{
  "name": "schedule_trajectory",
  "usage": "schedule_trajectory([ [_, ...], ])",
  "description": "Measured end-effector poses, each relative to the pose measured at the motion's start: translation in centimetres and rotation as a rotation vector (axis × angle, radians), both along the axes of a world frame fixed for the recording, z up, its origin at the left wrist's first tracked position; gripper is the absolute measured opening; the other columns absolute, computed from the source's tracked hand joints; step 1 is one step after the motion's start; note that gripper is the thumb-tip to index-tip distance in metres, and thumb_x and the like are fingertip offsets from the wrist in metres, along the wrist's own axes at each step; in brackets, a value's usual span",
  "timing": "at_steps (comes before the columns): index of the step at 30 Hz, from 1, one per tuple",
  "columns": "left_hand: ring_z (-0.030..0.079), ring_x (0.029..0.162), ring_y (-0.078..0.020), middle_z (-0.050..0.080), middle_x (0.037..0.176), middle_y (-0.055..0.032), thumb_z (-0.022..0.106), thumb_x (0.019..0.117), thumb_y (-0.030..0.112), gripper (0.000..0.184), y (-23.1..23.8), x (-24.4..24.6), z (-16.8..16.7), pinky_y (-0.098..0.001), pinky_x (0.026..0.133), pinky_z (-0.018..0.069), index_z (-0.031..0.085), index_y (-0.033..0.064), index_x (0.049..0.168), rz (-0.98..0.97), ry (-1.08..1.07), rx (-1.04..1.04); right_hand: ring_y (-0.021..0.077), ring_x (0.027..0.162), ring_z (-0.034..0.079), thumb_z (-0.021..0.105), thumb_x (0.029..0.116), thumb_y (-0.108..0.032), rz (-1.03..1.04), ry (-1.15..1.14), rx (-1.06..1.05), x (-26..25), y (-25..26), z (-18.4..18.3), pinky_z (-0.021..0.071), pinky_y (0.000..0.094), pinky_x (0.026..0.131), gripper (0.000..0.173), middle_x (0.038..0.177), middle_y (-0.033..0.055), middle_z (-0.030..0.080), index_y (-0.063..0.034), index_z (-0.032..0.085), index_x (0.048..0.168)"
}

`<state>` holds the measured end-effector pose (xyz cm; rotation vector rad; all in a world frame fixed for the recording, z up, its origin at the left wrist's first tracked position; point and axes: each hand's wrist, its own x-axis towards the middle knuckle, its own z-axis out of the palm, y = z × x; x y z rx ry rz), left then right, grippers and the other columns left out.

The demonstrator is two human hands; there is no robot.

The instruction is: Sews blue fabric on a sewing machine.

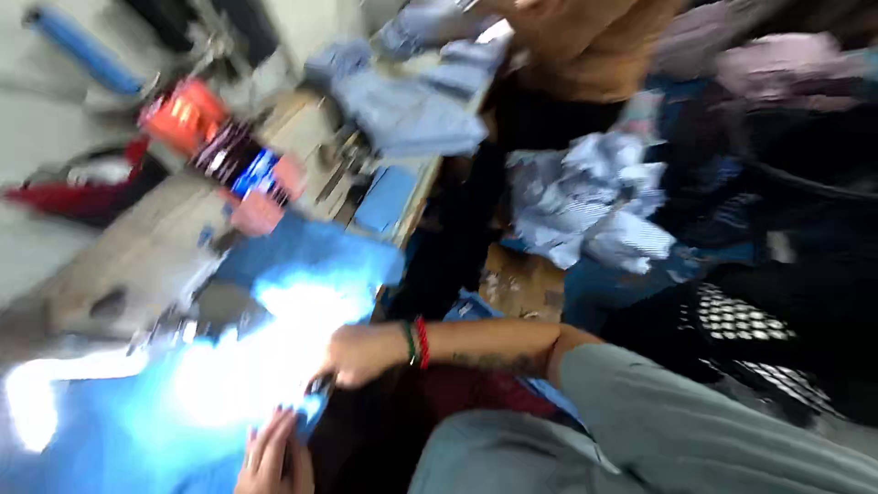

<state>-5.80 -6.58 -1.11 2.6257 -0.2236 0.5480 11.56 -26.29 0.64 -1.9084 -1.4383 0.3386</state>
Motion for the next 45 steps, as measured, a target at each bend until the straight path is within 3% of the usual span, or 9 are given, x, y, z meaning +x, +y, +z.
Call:
schedule_trajectory([
  [6, 0.066, 0.124, -0.0259, 0.074, 0.118, -0.0125, 0.057, 0.0981, 0.01, 0.021, -0.7, -0.2, -0.5, -0.0525, 0.113, 0.0454, 0.075, 0.0028, 0.106, 0.121, -0.027, -0.103, 0.0231, 0.097, 0.073, 0.058, 0.0828, 0.001, 0.068, -0.084, 0.138, 0.7, 0.7, -2.4, 0.0577, 0.0491, 0.08, 0.041, 0.109, 0.0043, 0.077, -0.015, 0.078, 0.115],
  [12, 0.067, 0.122, -0.0209, 0.073, 0.119, -0.0107, 0.049, 0.1032, 0.01, 0.019, -1.4, -0.2, -0.2, -0.0464, 0.108, 0.0508, 0.06, 0.0006, 0.116, 0.211, -0.026, -0.286, 0.0223, 0.079, 0.069, 0.054, 0.0861, -0.004, 0.038, -0.077, 0.165, 0.6, 0.2, -2.6, 0.0532, 0.0442, 0.069, 0.038, 0.088, 0.0067, 0.074, -0.0152, 0.078, 0.113],
  [17, 0.066, 0.123, -0.0248, 0.074, 0.118, -0.01, 0.064, 0.0942, 0.01, 0.021, -2.0, 0.0, -0.5, -0.053, 0.112, 0.0466, 0.074, 0.0045, 0.112, 0.239, -0.045, -0.154, 0.0215, 0.088, 0.07, 0.055, 0.082, 0.0, 0.05, -0.165, 0.174, -0.3, -0.3, -2.5, 0.0535, 0.0409, 0.075, 0.043, 0.111, 0.0029, 0.077, -0.0164, 0.079, 0.114],
  [22, 0.069, 0.115, -0.02, 0.074, 0.114, -0.012, 0.06, 0.1004, 0.009, 0.016, -2.1, 0.1, -0.3, -0.045, 0.108, 0.0516, 0.071, -0.0007, 0.104, 0.232, -0.152, -0.337, 0.0256, 0.096, 0.069, 0.059, 0.0848, -0.003, 0.077, -0.271, 0.18, -0.8, -0.7, -3.0, 0.0539, 0.0423, 0.077, 0.041, 0.12, 0.0054, 0.075, -0.0178, 0.079, 0.118],
  [33, 0.064, 0.126, -0.028, 0.076, 0.12, -0.0051, 0.065, 0.0959, 0.012, 0.018, -3.1, -0.1, -1.8, -0.0548, 0.114, 0.0422, 0.08, 0.0107, 0.106, 0.261, -0.136, 0.041, 0.0259, 0.097, 0.069, 0.058, 0.0853, -0.004, 0.101, -0.319, 0.201, -0.7, -0.9, -3.3, 0.0528, 0.0404, 0.073, 0.037, 0.119, 0.0056, 0.075, -0.0165, 0.08, 0.112],
  [35, 0.065, 0.126, -0.0272, 0.076, 0.119, -0.0061, 0.064, 0.0971, 0.011, 0.017, -2.9, -0.1, -1.9, -0.0545, 0.114, 0.0433, 0.079, 0.0088, 0.106, 0.253, -0.152, -0.038, 0.0258, 0.096, 0.068, 0.057, 0.0857, -0.003, 0.113, -0.319, 0.198, -0.6, -0.9, -3.3, 0.0519, 0.0404, 0.072, 0.038, 0.118, 0.0053, 0.075, -0.0161, 0.079, 0.113],
  [38, 0.067, 0.122, -0.0201, 0.074, 0.12, -0.0076, 0.056, 0.1042, 0.009, 0.018, -2.8, -0.3, -1.0, -0.0466, 0.11, 0.0496, 0.07, 0.0026, 0.113, 0.261, -0.197, -0.464, 0.0258, 0.093, 0.069, 0.056, 0.0854, -0.002, 0.108, -0.32, 0.209, -0.7, -0.9, -3.2, 0.0529, 0.0404, 0.071, 0.041, 0.119, 0.0054, 0.075, -0.0155, 0.078, 0.118],
  [41, 0.07, 0.099, -0.0066, 0.073, 0.107, 0.006, 0.049, 0.1072, 0.009, 0.014, -2.9, 0.1, 0.3, -0.0278, 0.086, 0.0599, 0.062, 0.0133, 0.111, 0.42, -0.3, -0.811, 0.0266, 0.095, 0.069, 0.056, 0.0857, 0.0, 0.104, -0.334, 0.213, -0.8, -0.8, -3.2, 0.0535, 0.0401, 0.072, 0.044, 0.118, 0.0057, 0.075, -0.0157, 0.077, 0.121],
  [45, 0.069, 0.112, -0.008, 0.074, 0.118, 0.0061, 0.05, 0.1078, 0.013, 0.015, -3.4, 0.1, -0.4, -0.028, 0.094, 0.0585, 0.064, 0.0156, 0.113, 0.334, -0.342, -0.726, 0.0267, 0.094, 0.069, 0.056, 0.0866, -0.001, 0.106, -0.348, 0.226, -0.8, -0.8, -3.1, 0.0531, 0.0397, 0.071, 0.041, 0.119, 0.0061, 0.075, -0.0143, 0.078, 0.119],
])
